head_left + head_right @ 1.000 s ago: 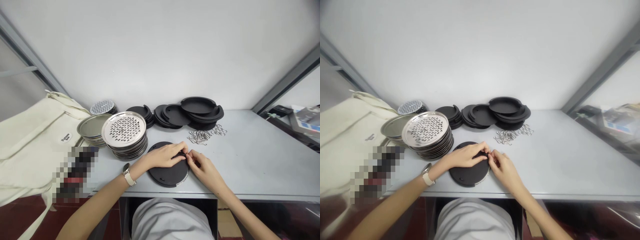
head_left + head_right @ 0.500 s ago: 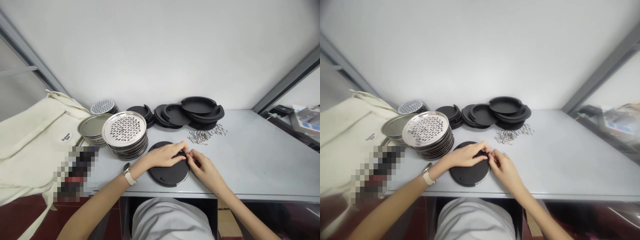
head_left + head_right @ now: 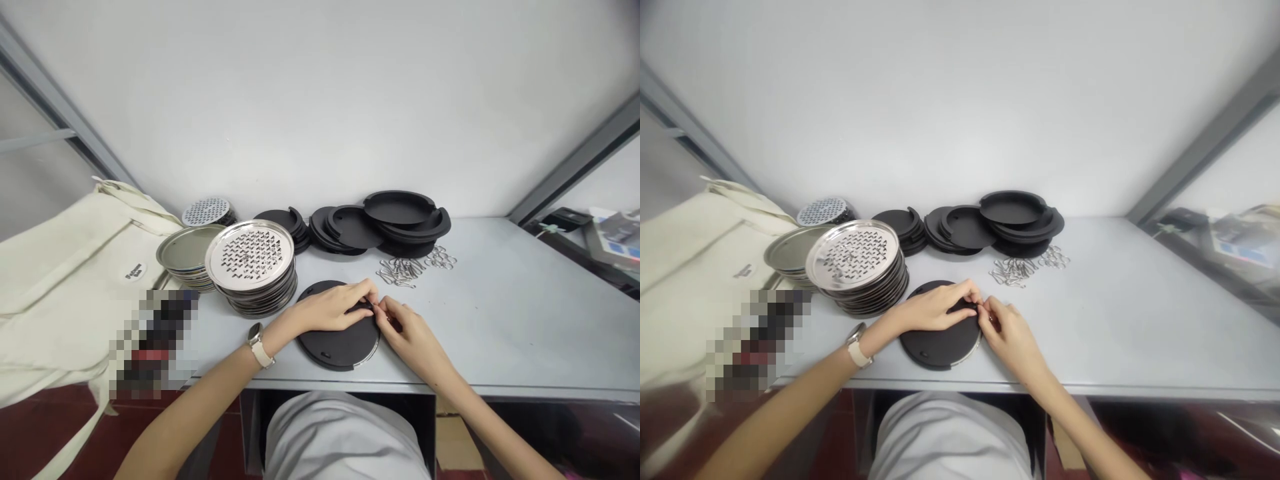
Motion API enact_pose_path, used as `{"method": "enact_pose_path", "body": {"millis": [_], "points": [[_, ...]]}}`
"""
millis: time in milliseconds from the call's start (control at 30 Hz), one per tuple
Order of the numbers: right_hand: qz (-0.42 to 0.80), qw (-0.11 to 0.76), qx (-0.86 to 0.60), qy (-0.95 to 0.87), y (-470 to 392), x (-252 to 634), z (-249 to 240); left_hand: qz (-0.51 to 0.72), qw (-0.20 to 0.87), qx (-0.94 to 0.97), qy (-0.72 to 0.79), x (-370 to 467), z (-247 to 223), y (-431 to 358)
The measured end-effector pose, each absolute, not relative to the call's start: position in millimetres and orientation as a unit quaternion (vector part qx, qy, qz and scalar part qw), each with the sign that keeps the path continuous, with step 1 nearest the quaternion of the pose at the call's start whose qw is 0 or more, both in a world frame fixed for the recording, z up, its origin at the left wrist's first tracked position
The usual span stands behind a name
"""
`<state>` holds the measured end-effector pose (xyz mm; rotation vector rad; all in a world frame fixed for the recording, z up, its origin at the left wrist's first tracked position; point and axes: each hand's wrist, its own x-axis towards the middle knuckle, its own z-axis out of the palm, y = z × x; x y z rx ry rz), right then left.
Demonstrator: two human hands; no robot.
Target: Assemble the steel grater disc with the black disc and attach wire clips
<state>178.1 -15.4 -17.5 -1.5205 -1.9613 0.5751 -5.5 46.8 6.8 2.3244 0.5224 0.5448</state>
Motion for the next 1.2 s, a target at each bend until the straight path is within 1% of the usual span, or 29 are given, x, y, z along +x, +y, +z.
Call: {"method": "enact_pose_path", "body": {"millis": [1200], "points": [[0.223,0.293,-0.568,-0.736,-15.2,179.6,-19.0,0.200,0.335,0.898,0.202,-6.5,6.9,47.7]]}}
